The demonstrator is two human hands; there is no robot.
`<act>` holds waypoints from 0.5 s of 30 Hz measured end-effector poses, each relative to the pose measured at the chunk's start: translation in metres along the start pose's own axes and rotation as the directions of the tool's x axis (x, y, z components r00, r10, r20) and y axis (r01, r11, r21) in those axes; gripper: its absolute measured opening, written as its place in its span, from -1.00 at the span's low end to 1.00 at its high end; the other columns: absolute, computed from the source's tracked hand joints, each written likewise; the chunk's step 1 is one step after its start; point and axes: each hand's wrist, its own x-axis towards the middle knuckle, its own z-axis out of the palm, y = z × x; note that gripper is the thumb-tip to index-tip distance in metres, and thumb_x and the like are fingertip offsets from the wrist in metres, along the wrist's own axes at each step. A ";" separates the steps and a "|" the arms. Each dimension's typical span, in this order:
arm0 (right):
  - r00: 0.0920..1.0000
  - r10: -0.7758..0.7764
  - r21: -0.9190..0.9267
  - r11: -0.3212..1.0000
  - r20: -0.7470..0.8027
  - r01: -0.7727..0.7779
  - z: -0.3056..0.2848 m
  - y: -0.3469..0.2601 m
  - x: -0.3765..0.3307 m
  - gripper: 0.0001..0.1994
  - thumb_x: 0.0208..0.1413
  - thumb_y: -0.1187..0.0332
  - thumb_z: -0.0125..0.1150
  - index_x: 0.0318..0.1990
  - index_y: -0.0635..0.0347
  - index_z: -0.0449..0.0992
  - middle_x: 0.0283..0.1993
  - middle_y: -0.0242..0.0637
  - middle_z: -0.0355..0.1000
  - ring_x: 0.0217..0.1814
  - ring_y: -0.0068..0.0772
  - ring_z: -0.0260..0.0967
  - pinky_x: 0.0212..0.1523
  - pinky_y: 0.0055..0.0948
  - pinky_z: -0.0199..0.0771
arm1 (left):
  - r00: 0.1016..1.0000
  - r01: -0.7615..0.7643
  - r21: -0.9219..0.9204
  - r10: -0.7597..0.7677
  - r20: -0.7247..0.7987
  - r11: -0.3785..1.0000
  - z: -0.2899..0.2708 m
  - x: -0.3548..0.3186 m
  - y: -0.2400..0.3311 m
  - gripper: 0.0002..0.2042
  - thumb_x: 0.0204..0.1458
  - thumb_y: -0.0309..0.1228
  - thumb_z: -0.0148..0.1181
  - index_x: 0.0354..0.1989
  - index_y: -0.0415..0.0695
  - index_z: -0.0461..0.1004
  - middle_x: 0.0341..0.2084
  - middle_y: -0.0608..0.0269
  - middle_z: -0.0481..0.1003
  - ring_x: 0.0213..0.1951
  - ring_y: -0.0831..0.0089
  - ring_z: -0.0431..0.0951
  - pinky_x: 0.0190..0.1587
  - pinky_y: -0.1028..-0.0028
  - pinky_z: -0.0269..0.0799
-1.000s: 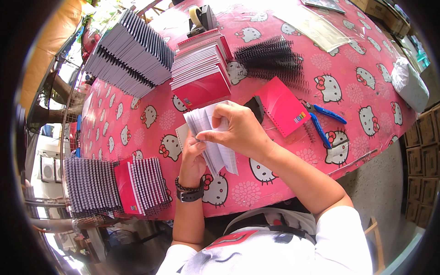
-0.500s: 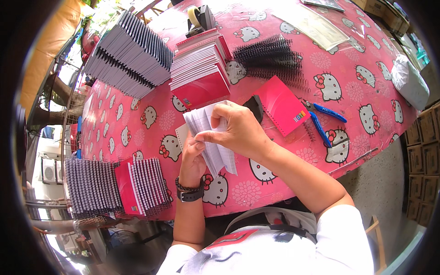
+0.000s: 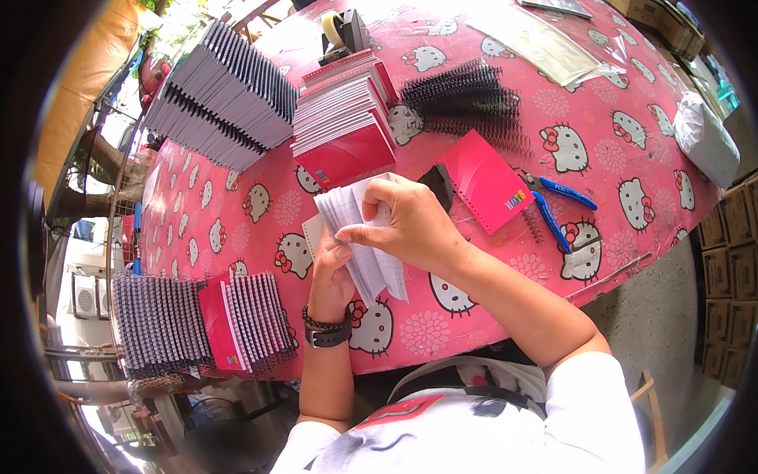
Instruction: The person assembles a notebook by hand, aligning a stack of paper with a pink cover and then manually threading a black plastic spiral binding through the pre-punched holes.
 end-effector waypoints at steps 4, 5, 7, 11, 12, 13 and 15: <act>1.000 0.014 -0.002 1.000 0.008 -0.014 0.000 0.000 0.000 -0.64 -0.22 0.23 0.46 -0.54 0.25 0.36 -0.50 -0.35 0.30 -0.44 -0.55 0.20 -0.43 -0.55 0.23 | 1.000 0.012 0.024 -0.012 0.001 1.000 0.001 -0.001 0.002 -0.32 -0.15 -0.23 0.12 0.15 -0.26 0.05 -0.05 0.09 0.33 0.01 0.40 0.37 0.06 0.46 0.26; 1.000 0.017 0.003 1.000 0.009 -0.017 0.000 -0.001 0.000 -0.65 -0.22 0.25 0.46 -0.54 0.25 0.36 -0.50 -0.35 0.30 -0.43 -0.55 0.20 -0.43 -0.55 0.23 | 1.000 0.016 0.027 -0.016 0.002 1.000 0.001 -0.001 0.002 -0.31 -0.16 -0.23 0.12 0.16 -0.27 0.05 -0.04 0.08 0.33 0.02 0.40 0.37 0.06 0.46 0.26; 1.000 0.022 0.013 1.000 0.011 -0.022 0.000 -0.001 0.000 -0.67 -0.21 0.28 0.44 -0.54 0.26 0.36 -0.50 -0.35 0.30 -0.43 -0.55 0.21 -0.42 -0.55 0.23 | 0.999 0.034 0.014 -0.035 0.007 0.999 -0.002 0.000 0.001 -0.30 -0.17 -0.22 0.13 0.16 -0.26 0.05 -0.04 0.08 0.33 0.02 0.39 0.37 0.07 0.45 0.26; 1.000 0.019 -0.010 1.000 0.009 -0.019 -0.002 -0.003 0.000 -0.67 -0.22 0.26 0.41 -0.52 0.29 0.38 -0.48 -0.24 0.35 -0.47 -0.37 0.32 -0.42 -0.43 0.33 | 0.998 0.067 -0.023 -0.067 0.010 0.997 -0.003 0.000 0.001 -0.27 -0.19 -0.18 0.13 0.17 -0.25 0.05 -0.02 0.08 0.32 0.03 0.36 0.37 0.07 0.41 0.26; 1.000 0.019 -0.015 1.000 0.010 -0.019 -0.002 -0.003 0.000 -0.67 -0.22 0.26 0.41 -0.51 0.29 0.38 -0.49 -0.24 0.35 -0.47 -0.37 0.32 -0.42 -0.43 0.33 | 0.997 0.072 -0.023 -0.072 0.014 0.997 -0.003 0.000 0.001 -0.27 -0.20 -0.17 0.13 0.17 -0.25 0.05 -0.02 0.08 0.32 0.03 0.35 0.37 0.07 0.40 0.27; 1.000 0.018 -0.020 1.000 0.010 -0.018 -0.003 -0.003 0.000 -0.68 -0.22 0.26 0.41 -0.51 0.29 0.38 -0.49 -0.24 0.35 -0.47 -0.37 0.32 -0.41 -0.43 0.33 | 0.997 0.076 -0.024 -0.076 0.017 0.997 -0.003 0.001 0.002 -0.26 -0.20 -0.16 0.13 0.18 -0.25 0.05 -0.02 0.08 0.32 0.03 0.34 0.37 0.08 0.39 0.27; 1.000 0.028 -0.016 0.999 0.013 -0.028 -0.003 -0.005 0.001 -0.68 -0.22 0.27 0.41 -0.51 0.29 0.38 -0.49 -0.24 0.35 -0.47 -0.37 0.32 -0.41 -0.43 0.33 | 0.996 0.087 -0.027 -0.086 0.027 0.996 -0.004 0.001 0.002 -0.26 -0.19 -0.15 0.13 0.18 -0.25 0.05 -0.01 0.08 0.32 0.04 0.34 0.37 0.07 0.39 0.27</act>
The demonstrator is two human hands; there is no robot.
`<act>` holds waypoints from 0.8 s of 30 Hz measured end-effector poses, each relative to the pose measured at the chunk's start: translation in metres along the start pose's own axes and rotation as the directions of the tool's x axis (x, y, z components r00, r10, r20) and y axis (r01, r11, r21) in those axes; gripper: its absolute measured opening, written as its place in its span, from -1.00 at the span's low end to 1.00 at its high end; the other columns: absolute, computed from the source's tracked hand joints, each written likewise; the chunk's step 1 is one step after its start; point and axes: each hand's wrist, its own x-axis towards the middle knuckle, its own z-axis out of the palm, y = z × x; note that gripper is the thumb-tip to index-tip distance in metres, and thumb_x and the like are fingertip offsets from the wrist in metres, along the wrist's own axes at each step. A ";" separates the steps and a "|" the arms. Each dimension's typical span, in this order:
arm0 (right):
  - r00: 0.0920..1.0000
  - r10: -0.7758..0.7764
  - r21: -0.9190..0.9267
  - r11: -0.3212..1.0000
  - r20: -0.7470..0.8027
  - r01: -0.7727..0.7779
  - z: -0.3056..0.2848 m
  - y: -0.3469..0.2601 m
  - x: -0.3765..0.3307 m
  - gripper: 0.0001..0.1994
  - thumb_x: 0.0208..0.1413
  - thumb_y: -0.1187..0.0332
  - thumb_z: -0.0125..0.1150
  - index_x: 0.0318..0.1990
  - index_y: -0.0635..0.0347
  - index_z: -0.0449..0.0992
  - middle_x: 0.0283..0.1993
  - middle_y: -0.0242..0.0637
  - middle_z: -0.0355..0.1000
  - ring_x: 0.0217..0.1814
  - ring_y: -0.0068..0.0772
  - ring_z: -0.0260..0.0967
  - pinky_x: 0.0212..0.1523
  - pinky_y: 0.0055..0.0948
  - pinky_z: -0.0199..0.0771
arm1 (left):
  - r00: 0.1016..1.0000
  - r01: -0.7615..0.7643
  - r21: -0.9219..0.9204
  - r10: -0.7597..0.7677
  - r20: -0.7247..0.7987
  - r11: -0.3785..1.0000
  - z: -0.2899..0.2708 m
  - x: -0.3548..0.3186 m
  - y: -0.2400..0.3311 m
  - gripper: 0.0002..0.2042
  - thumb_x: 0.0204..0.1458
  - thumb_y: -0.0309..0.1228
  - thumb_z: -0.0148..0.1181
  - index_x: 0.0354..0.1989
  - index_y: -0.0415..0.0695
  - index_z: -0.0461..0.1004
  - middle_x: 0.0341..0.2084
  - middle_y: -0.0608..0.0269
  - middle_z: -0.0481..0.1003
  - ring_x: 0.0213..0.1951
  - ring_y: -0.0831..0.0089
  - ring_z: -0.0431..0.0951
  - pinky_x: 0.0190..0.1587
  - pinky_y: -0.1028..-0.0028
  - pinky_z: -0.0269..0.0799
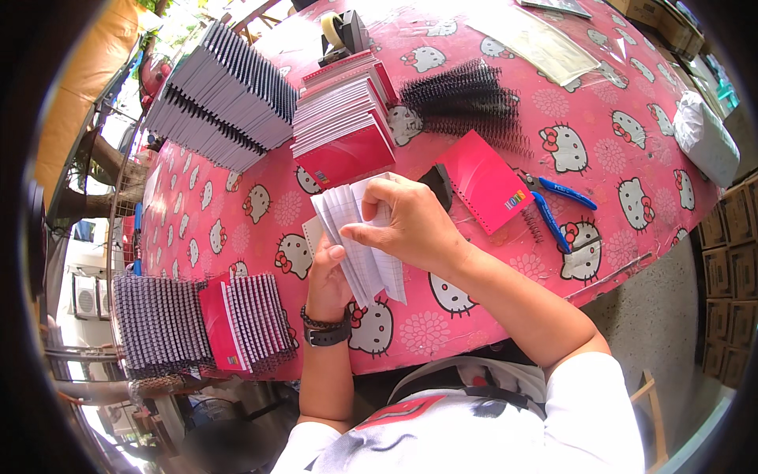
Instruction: The person assembles a notebook by hand, aligning a stack of paper with a pink cover and then manually threading a black plastic spiral binding through the pre-punched holes.
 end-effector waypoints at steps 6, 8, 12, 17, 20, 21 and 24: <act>1.000 0.029 0.063 0.998 -0.002 -0.029 -0.001 -0.001 0.000 -0.67 -0.21 0.26 0.43 -0.52 0.30 0.39 -0.49 -0.28 0.34 -0.48 -0.45 0.27 -0.43 -0.47 0.30 | 1.000 0.027 -0.058 -0.027 0.003 0.998 -0.005 -0.001 -0.003 -0.25 -0.18 -0.15 0.12 0.19 -0.26 0.04 -0.01 0.07 0.32 0.04 0.33 0.37 0.06 0.37 0.30; 0.998 0.055 0.099 0.994 0.011 -0.056 -0.002 0.000 0.001 -0.66 -0.20 0.24 0.44 -0.52 0.28 0.38 -0.49 -0.33 0.32 -0.46 -0.53 0.24 -0.43 -0.52 0.27 | 1.000 0.025 -0.080 -0.026 -0.015 0.996 -0.002 -0.002 -0.001 -0.26 -0.17 -0.14 0.12 0.19 -0.26 0.04 -0.01 0.07 0.32 0.03 0.33 0.38 0.06 0.37 0.31; 0.992 0.119 0.156 0.980 0.050 -0.126 -0.004 -0.001 0.001 -0.64 -0.19 0.21 0.45 -0.52 0.25 0.38 -0.48 -0.41 0.29 -0.41 -0.62 0.20 -0.40 -0.59 0.21 | 0.999 0.046 -0.109 -0.048 -0.013 0.993 -0.004 -0.002 -0.001 -0.27 -0.17 -0.15 0.15 0.17 -0.26 0.06 -0.01 0.08 0.32 0.03 0.34 0.37 0.06 0.37 0.32; 0.999 0.037 0.113 0.993 -0.001 -0.037 0.001 0.005 0.000 -0.62 -0.22 0.20 0.45 -0.53 0.28 0.36 -0.51 -0.32 0.32 -0.49 -0.54 0.20 -0.47 -0.52 0.25 | 0.999 -0.041 -0.012 0.041 -0.010 0.999 0.003 0.000 0.001 -0.32 -0.15 -0.24 0.20 0.14 -0.26 0.08 -0.05 0.14 0.34 0.02 0.41 0.36 0.06 0.43 0.27; 1.000 0.025 0.070 0.997 0.000 -0.025 0.002 0.006 0.000 -0.61 -0.23 0.18 0.45 -0.54 0.27 0.36 -0.50 -0.30 0.33 -0.49 -0.51 0.22 -0.46 -0.49 0.26 | 0.997 -0.071 0.041 0.072 -0.026 0.997 0.004 0.001 0.000 -0.37 -0.14 -0.30 0.21 0.11 -0.26 0.09 -0.08 0.17 0.34 -0.02 0.47 0.35 0.04 0.49 0.24; 1.000 0.027 0.067 0.997 0.003 -0.027 0.002 0.006 0.000 -0.61 -0.23 0.18 0.45 -0.53 0.27 0.36 -0.50 -0.29 0.33 -0.49 -0.49 0.23 -0.46 -0.48 0.27 | 0.996 -0.080 0.042 0.081 -0.030 0.996 0.004 0.001 0.000 -0.37 -0.15 -0.30 0.21 0.10 -0.25 0.10 -0.08 0.18 0.34 -0.02 0.48 0.35 0.03 0.49 0.24; 1.000 0.011 0.049 0.999 -0.002 -0.011 0.003 0.004 0.000 -0.61 -0.23 0.18 0.45 -0.53 0.27 0.37 -0.49 -0.28 0.34 -0.48 -0.46 0.26 -0.44 -0.46 0.29 | 0.994 -0.096 0.047 0.098 -0.040 0.994 0.006 0.001 0.000 -0.38 -0.15 -0.31 0.21 0.09 -0.25 0.10 -0.09 0.18 0.34 -0.04 0.49 0.35 0.01 0.50 0.23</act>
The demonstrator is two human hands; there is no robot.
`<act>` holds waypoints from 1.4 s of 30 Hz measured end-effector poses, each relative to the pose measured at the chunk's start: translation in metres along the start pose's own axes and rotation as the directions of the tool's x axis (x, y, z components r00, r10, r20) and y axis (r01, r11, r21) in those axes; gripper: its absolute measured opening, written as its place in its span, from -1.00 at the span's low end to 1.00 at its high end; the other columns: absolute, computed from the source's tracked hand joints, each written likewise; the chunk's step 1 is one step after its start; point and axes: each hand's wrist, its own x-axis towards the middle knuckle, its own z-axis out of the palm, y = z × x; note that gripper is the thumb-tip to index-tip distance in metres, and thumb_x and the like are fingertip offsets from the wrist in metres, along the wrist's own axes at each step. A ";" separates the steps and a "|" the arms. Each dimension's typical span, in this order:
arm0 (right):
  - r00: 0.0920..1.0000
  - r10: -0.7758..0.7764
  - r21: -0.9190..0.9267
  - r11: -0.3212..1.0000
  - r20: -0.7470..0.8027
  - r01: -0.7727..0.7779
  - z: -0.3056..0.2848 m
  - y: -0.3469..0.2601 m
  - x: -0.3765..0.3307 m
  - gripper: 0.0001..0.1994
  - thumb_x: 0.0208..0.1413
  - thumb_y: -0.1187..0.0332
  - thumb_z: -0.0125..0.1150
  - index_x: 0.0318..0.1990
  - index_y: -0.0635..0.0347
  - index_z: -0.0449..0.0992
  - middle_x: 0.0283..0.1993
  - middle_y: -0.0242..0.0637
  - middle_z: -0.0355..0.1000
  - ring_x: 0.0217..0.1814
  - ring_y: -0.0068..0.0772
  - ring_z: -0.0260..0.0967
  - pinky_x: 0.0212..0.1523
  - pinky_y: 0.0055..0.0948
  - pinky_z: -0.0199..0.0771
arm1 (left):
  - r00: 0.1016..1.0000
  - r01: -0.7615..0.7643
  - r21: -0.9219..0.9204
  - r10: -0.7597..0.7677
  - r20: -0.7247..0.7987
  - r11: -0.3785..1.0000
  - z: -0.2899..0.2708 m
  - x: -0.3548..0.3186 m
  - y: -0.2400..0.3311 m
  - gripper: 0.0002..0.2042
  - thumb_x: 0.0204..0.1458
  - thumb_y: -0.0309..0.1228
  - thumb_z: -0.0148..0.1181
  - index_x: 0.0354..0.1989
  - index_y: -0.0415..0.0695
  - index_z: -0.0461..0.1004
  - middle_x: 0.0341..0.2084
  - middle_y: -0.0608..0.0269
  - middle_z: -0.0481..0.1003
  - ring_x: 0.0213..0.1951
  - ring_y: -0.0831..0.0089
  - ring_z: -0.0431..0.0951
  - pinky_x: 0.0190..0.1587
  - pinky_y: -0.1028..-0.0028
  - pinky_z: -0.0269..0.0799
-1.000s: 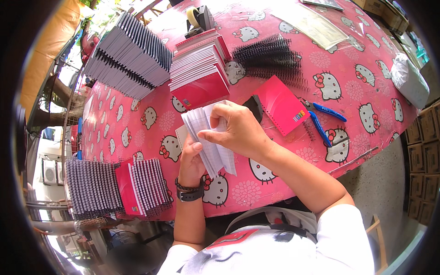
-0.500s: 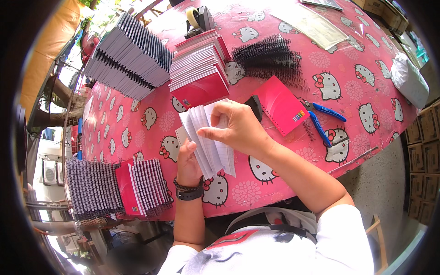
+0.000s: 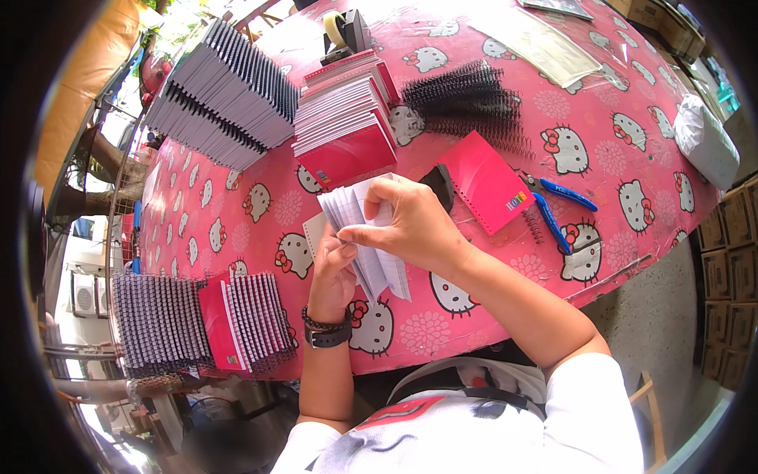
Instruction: The person assembles a notebook by hand, aligning a stack of paper with a pink cover and then manually threading a black plastic spiral binding through the pre-punched holes.
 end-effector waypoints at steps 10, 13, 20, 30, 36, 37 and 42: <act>1.000 0.003 -0.019 1.000 0.012 -0.003 0.000 0.000 0.000 -0.62 -0.24 0.19 0.44 -0.51 0.28 0.38 -0.47 -0.26 0.35 -0.46 -0.42 0.29 -0.41 -0.44 0.32 | 1.000 0.012 0.033 -0.012 0.003 0.999 0.000 0.000 0.001 -0.37 -0.16 -0.28 0.20 0.08 -0.26 0.10 -0.09 0.14 0.34 -0.02 0.45 0.34 0.03 0.48 0.22; 0.999 0.024 -0.004 1.000 0.026 -0.024 -0.001 -0.001 -0.001 -0.67 -0.22 0.30 0.45 -0.50 0.27 0.37 -0.45 -0.33 0.32 -0.40 -0.57 0.23 -0.40 -0.55 0.25 | 1.000 0.024 0.034 -0.024 0.005 0.999 -0.002 -0.001 0.000 -0.37 -0.16 -0.27 0.19 0.08 -0.27 0.10 -0.08 0.11 0.33 -0.01 0.43 0.35 0.04 0.46 0.23; 0.997 0.072 0.000 0.997 0.041 -0.072 -0.002 -0.003 -0.001 -0.72 -0.19 0.37 0.40 -0.49 0.28 0.36 -0.44 -0.32 0.32 -0.39 -0.56 0.24 -0.38 -0.54 0.26 | 1.000 0.027 0.026 -0.027 0.003 0.999 0.001 -0.001 0.002 -0.33 -0.15 -0.26 0.18 0.12 -0.30 0.06 -0.05 0.06 0.32 0.02 0.38 0.35 0.07 0.41 0.25; 0.996 0.081 0.155 0.985 -0.031 -0.075 0.004 -0.004 -0.003 -0.77 -0.09 0.43 0.21 -0.25 0.30 0.42 -0.39 -0.24 0.37 -0.44 -0.49 0.27 -0.37 -0.49 0.34 | 0.999 0.028 -0.019 -0.028 -0.021 0.999 -0.002 -0.003 0.004 -0.36 -0.12 -0.28 0.18 0.13 -0.28 0.07 -0.06 0.07 0.34 0.00 0.39 0.39 0.06 0.43 0.29; 0.998 -0.064 0.241 0.968 -0.020 0.067 0.009 0.002 -0.003 -0.83 -0.01 0.48 0.08 -0.23 0.26 0.45 -0.41 -0.19 0.37 -0.45 -0.46 0.29 -0.37 -0.47 0.35 | 0.997 -0.043 0.098 0.049 -0.062 0.994 -0.006 0.000 0.003 -0.34 -0.15 -0.34 0.25 0.12 -0.25 0.07 -0.07 0.07 0.35 -0.02 0.37 0.40 0.06 0.38 0.29; 0.994 -0.082 0.151 0.986 0.067 0.071 0.006 0.005 -0.003 -0.85 0.00 0.47 0.10 -0.24 0.26 0.45 -0.41 -0.19 0.36 -0.44 -0.47 0.29 -0.37 -0.47 0.34 | 0.996 -0.053 0.118 0.061 -0.067 0.992 -0.006 -0.001 0.004 -0.34 -0.15 -0.35 0.26 0.12 -0.24 0.07 -0.07 0.07 0.35 -0.01 0.37 0.40 0.05 0.38 0.29; 0.987 0.064 0.227 0.969 0.145 -0.096 0.004 0.004 -0.003 -0.78 0.00 0.28 0.24 -0.35 0.27 0.47 -0.45 -0.26 0.36 -0.42 -0.54 0.29 -0.40 -0.50 0.31 | 0.994 -0.055 0.147 0.068 -0.083 0.988 -0.004 -0.003 0.002 -0.30 -0.18 -0.43 0.33 0.14 -0.21 0.05 -0.06 0.06 0.35 -0.02 0.37 0.41 0.04 0.40 0.32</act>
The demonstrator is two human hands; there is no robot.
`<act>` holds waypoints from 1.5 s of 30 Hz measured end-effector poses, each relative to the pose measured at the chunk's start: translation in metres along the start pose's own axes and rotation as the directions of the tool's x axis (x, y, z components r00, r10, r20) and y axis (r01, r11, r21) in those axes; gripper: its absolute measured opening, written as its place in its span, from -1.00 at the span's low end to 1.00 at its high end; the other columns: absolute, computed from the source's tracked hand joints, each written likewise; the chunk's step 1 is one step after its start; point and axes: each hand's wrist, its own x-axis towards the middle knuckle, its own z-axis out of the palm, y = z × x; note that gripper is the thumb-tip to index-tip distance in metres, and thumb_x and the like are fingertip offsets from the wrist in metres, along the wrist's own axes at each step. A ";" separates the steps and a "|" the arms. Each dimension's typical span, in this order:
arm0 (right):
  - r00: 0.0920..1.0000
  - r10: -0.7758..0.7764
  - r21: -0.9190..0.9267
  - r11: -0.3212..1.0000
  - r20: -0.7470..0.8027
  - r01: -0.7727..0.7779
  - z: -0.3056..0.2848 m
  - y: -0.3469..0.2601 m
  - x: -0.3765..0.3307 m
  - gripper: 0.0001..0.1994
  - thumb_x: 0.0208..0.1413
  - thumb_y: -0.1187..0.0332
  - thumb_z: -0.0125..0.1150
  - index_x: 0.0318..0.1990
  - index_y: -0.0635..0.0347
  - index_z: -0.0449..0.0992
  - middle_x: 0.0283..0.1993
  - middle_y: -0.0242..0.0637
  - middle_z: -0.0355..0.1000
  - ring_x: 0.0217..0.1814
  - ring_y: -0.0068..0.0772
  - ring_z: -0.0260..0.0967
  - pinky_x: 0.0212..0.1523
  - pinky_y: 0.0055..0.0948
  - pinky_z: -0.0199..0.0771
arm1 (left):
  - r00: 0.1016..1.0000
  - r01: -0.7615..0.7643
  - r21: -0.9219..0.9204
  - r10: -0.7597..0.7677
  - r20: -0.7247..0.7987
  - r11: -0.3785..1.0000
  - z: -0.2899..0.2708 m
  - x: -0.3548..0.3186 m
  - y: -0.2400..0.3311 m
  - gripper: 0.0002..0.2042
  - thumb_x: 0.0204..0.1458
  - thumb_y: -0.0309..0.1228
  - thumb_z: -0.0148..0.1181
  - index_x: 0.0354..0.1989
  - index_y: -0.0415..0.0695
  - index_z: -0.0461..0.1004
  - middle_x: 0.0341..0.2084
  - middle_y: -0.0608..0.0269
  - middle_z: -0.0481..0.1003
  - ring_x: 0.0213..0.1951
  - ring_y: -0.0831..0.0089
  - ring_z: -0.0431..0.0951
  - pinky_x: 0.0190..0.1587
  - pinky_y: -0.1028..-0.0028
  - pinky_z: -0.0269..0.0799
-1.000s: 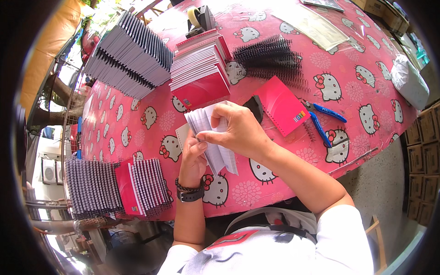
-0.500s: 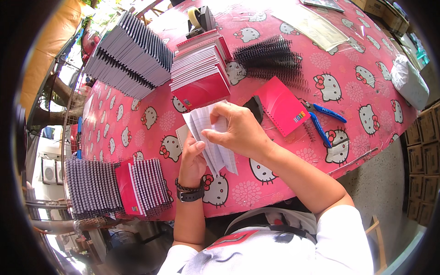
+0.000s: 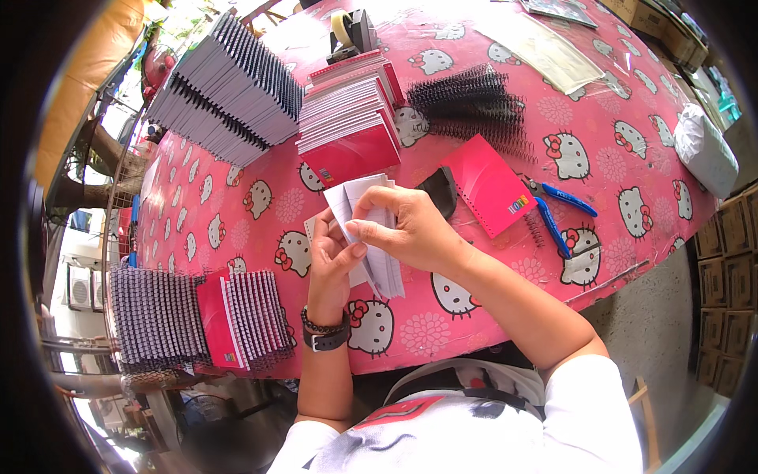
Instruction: The person assembles a notebook by hand, aligning a stack of paper with a pink cover and then manually threading a black plastic spiral binding through the pre-punched holes.
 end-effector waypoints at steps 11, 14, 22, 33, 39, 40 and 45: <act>0.999 0.046 0.057 0.997 0.014 -0.047 0.000 -0.003 0.001 -0.69 -0.07 0.18 0.35 -0.42 0.24 0.43 -0.48 -0.38 0.36 -0.43 -0.64 0.30 -0.43 -0.58 0.29 | 0.999 0.037 0.004 -0.037 -0.018 0.999 0.003 0.000 0.003 -0.30 -0.18 -0.43 0.34 0.14 -0.20 0.05 -0.03 0.03 0.32 -0.02 0.35 0.41 -0.04 0.42 0.42; 0.998 0.061 0.049 0.997 0.017 -0.062 -0.001 -0.001 0.001 -0.69 -0.11 0.20 0.39 -0.42 0.21 0.40 -0.51 -0.50 0.35 -0.45 -0.77 0.27 -0.45 -0.68 0.25 | 1.000 0.026 0.007 -0.026 -0.010 1.000 0.001 0.000 0.000 -0.30 -0.19 -0.43 0.34 0.13 -0.21 0.05 -0.03 0.02 0.31 -0.01 0.33 0.40 -0.03 0.40 0.42; 0.998 0.068 0.026 0.997 -0.004 -0.068 -0.004 0.002 0.003 -0.64 -0.20 0.18 0.46 -0.44 0.18 0.39 -0.50 -0.52 0.35 -0.44 -0.77 0.26 -0.47 -0.69 0.24 | 1.000 0.021 0.030 -0.021 -0.008 0.999 0.006 0.001 0.003 -0.26 -0.24 -0.42 0.38 0.12 -0.24 0.07 -0.05 0.01 0.33 -0.01 0.31 0.40 -0.02 0.38 0.41; 0.989 0.136 0.044 0.989 0.052 -0.138 -0.006 -0.006 0.003 -0.72 -0.15 0.20 0.42 -0.40 0.21 0.55 -0.50 -0.41 0.42 -0.42 -0.68 0.32 -0.40 -0.59 0.34 | 0.999 0.046 -0.019 -0.046 -0.016 0.999 0.004 -0.001 0.002 -0.26 -0.24 -0.37 0.41 0.12 -0.20 0.08 -0.05 0.06 0.34 -0.02 0.35 0.41 -0.03 0.42 0.41; 0.992 0.117 0.068 0.990 0.041 -0.120 -0.005 -0.004 0.002 -0.70 -0.13 0.18 0.39 -0.34 0.23 0.57 -0.42 -0.32 0.45 -0.34 -0.59 0.37 -0.34 -0.55 0.37 | 1.000 0.021 -0.058 -0.021 0.006 0.998 0.000 0.000 -0.001 -0.28 -0.21 -0.38 0.37 0.13 -0.20 0.08 -0.07 0.10 0.36 -0.03 0.39 0.39 0.00 0.42 0.36; 0.994 0.106 0.060 0.992 0.033 -0.108 -0.004 -0.004 0.002 -0.69 -0.13 0.18 0.39 -0.33 0.23 0.57 -0.39 -0.30 0.45 -0.33 -0.58 0.37 -0.34 -0.55 0.37 | 1.000 0.023 -0.056 -0.023 0.006 0.998 -0.001 0.000 -0.001 -0.29 -0.21 -0.38 0.36 0.13 -0.20 0.08 -0.07 0.10 0.36 -0.02 0.39 0.39 0.00 0.42 0.36; 0.991 0.126 0.047 0.991 0.037 -0.127 -0.004 -0.004 0.002 -0.67 -0.14 0.16 0.40 -0.35 0.24 0.56 -0.37 -0.29 0.43 -0.34 -0.56 0.36 -0.35 -0.54 0.37 | 1.000 0.029 -0.039 -0.029 0.008 0.999 0.001 0.000 0.000 -0.29 -0.21 -0.38 0.35 0.13 -0.22 0.07 -0.08 0.09 0.36 -0.02 0.37 0.39 0.01 0.41 0.34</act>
